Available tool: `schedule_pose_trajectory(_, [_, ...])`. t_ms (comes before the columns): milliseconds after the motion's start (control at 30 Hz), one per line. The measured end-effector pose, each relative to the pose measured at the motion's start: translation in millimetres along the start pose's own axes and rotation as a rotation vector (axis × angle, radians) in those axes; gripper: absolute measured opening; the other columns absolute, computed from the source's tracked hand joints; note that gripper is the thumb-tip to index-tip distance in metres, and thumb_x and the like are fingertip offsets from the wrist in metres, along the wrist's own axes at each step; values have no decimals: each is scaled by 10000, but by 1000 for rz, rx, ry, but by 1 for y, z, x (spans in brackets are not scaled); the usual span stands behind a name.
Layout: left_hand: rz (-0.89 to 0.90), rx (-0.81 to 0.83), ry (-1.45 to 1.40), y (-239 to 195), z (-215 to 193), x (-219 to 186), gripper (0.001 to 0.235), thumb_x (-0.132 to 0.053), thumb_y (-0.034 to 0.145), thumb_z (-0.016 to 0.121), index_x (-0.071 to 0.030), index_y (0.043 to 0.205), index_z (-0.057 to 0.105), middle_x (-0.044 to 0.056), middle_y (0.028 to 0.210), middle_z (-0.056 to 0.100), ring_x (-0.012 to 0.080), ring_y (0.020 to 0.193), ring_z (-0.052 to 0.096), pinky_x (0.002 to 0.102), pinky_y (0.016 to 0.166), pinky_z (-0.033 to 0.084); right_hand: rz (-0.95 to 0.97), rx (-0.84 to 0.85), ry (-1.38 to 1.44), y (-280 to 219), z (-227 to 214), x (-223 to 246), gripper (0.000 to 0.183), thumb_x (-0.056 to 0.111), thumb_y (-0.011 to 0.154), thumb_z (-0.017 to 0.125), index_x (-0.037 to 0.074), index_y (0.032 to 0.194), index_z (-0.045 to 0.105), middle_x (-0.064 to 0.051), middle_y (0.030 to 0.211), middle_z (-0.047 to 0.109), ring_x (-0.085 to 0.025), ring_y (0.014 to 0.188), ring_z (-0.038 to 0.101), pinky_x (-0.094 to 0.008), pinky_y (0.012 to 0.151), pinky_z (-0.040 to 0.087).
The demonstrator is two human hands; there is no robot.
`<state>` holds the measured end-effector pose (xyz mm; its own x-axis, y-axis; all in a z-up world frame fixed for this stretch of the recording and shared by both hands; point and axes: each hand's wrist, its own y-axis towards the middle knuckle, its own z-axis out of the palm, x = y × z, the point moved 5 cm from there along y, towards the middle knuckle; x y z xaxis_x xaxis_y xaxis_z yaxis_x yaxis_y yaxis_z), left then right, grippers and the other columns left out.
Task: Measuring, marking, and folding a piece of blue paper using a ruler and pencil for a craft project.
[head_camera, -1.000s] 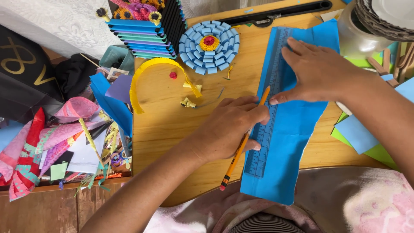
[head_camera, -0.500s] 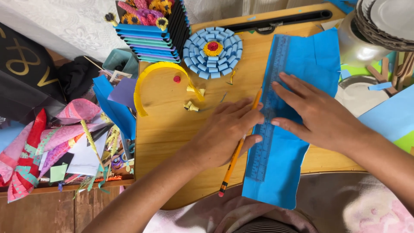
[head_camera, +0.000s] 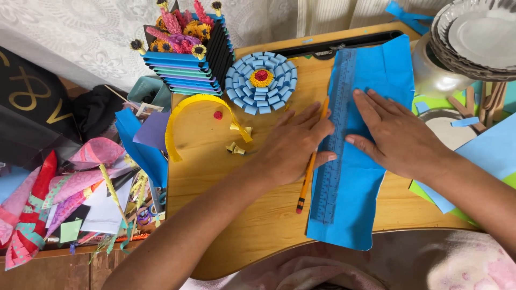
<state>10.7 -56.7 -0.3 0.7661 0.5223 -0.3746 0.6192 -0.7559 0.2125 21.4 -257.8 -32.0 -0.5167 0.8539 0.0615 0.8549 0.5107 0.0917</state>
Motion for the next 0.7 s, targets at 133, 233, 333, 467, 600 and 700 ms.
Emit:
schedule_pose_trajectory(133, [13, 18, 2, -2, -1, -8, 349, -404, 998, 605, -112, 1180, 544, 211, 1537, 496, 431, 1507, 356, 683, 1127, 306, -21, -38, 73, -1, -11, 5, 833, 501, 1007, 448, 3, 1632, 213, -238, 1657, 322, -392, 1555, 261, -517, 1197, 290])
schedule_pose_trajectory(233, [32, 27, -32, -19, -3, -23, 377, -381, 977, 640, -79, 1185, 554, 218, 1507, 528, 449, 1488, 381, 717, 1115, 305, -1, 37, 159, -1, -14, 4, 845, 516, 983, 470, 46, 1633, 206, -210, 1686, 264, -383, 1567, 208, -513, 1198, 245])
schedule_pose_trajectory(333, [99, 3, -11, -37, -5, -41, 468, -429, 973, 620, -39, 1215, 529, 256, 1461, 547, 454, 1455, 423, 694, 1077, 356, -4, 61, 92, -4, -9, 2, 1023, 712, 889, 508, 88, 1646, 218, -182, 1715, 194, -345, 1581, 156, -486, 1217, 190])
schedule_pose_trajectory(467, [102, -29, 3, -53, -6, -49, 478, -386, 937, 698, -29, 1201, 521, 263, 1478, 543, 464, 1439, 455, 674, 1079, 386, 29, -19, 49, -8, -21, 12, 1022, 741, 864, 497, 102, 1633, 283, -225, 1712, 205, -406, 1566, 182, -560, 1199, 223])
schedule_pose_trajectory(600, [96, -22, -22, -56, -6, -48, 468, -374, 928, 720, -45, 1195, 520, 228, 1538, 503, 461, 1461, 429, 697, 1085, 371, 113, -304, 36, -17, -52, 3, 671, 447, 955, 625, 65, 1507, 598, -372, 1652, 380, -563, 1478, 366, -682, 1153, 357])
schedule_pose_trajectory(700, [89, -31, -26, -57, -2, -47, 469, -379, 943, 699, -37, 1210, 520, 238, 1553, 487, 467, 1472, 426, 708, 1104, 363, 216, -403, 312, -26, -43, -28, 444, 134, 965, 747, 95, 1400, 666, -323, 1654, 404, -508, 1467, 465, -610, 1161, 411])
